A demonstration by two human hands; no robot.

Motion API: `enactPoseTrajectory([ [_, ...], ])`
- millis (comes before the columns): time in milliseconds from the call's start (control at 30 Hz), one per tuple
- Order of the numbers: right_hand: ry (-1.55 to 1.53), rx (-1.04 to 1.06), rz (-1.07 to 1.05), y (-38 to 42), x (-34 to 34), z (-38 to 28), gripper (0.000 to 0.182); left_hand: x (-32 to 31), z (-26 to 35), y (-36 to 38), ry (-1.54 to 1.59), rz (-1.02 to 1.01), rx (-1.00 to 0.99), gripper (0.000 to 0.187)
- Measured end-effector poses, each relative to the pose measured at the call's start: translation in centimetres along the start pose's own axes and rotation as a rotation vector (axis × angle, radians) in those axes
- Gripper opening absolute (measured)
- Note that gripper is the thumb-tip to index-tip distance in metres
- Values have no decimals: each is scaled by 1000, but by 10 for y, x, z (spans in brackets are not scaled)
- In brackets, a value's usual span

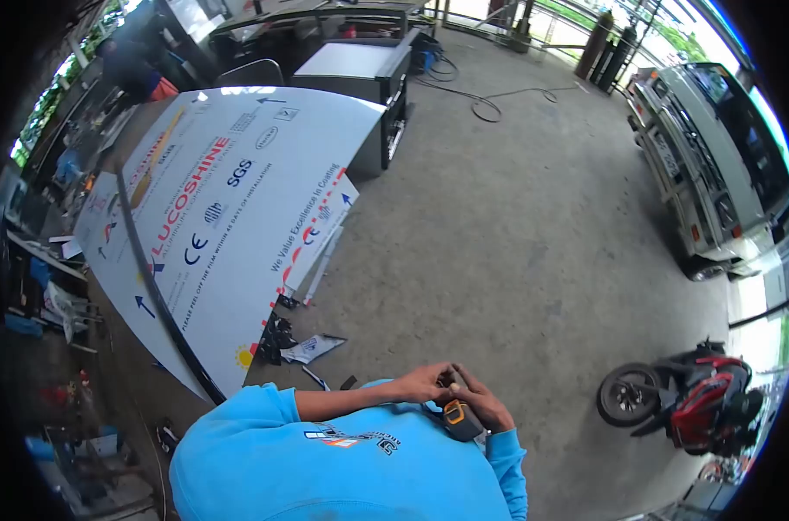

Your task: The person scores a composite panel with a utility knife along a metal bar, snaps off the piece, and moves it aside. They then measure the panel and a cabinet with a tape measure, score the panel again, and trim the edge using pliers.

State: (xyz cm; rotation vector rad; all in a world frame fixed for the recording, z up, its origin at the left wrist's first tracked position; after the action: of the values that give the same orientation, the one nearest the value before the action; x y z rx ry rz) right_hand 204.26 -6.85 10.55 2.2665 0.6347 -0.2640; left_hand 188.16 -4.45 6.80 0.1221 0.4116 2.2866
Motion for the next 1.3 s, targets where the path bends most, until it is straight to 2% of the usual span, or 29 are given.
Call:
enactPoseTrajectory([
  [167, 44, -23, -62, -97, 101, -94, 59, 113, 28, -99, 170, 145, 94, 42],
  [233, 184, -167, -45, -135, 155, -132, 49, 177, 20, -149, 305, 332, -2, 36],
  [267, 236, -195, 14, -154, 186, -147, 40, 212, 23, -173, 264, 387, -6, 34],
  [300, 239, -207, 7, -170, 209, -169, 40, 247, 27, -195, 226, 439, -6, 31],
  [367, 439, -297, 66, -201, 254, -224, 33, 312, 40, -235, 257, 602, -61, 26],
  [400, 487, -312, -29, -223, 279, -248, 27, 347, 46, -249, 236, 685, -89, 22],
  [533, 692, -364, -104, -314, 331, -346, 26, 471, 65, -249, 214, 971, -134, 16],
  [600, 773, -342, -210, -363, 331, -395, 27, 523, 69, -230, 216, 1079, -90, 15],
  [633, 779, -412, -208, -386, 323, -422, 28, 550, 72, -220, 227, 1110, -90, 16],
  [667, 783, -487, -202, -405, 313, -446, 29, 577, 80, -211, 108, 1155, -38, 18],
  [700, 796, -463, -228, -428, 307, -464, 30, 608, 81, -204, -52, 1191, 34, 21],
  [767, 819, -464, -247, -481, 298, -504, 32, 675, 86, -195, -91, 1240, 96, 26],
  [900, 808, -458, -204, -581, 281, -550, 34, 835, 72, -194, -90, 1392, 41, 26],
  [1033, 825, -495, -106, -670, 260, -589, 36, 978, 28, -188, 71, 1295, 102, 27],
  [1133, 848, -422, -123, -713, 232, -611, 35, 1052, 16, -184, -28, 1233, 163, 28],
  [1200, 835, -380, -119, -734, 212, -618, 36, 1086, 7, -177, 24, 1223, 226, 28],
  [1267, 932, -305, -226, -753, 187, -640, 38, 1107, 6, -177, 48, 1260, 264, 29],
  [1300, 890, -301, -188, -758, 182, -647, 38, 1118, -3, -175, 65, 1277, 350, 29],
])
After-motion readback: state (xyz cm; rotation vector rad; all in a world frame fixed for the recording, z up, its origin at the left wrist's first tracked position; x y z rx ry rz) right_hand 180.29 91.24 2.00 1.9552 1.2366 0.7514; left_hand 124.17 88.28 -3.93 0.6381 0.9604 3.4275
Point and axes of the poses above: each hand's wrist, its own y-axis away from the middle knuckle, its own x-axis out of the back of the hand, z = x × y, the point moved 2 cm from there along -y, towards the middle knuckle, and after that the axes turned 5 degrees about -z, right-handed, at the moved point
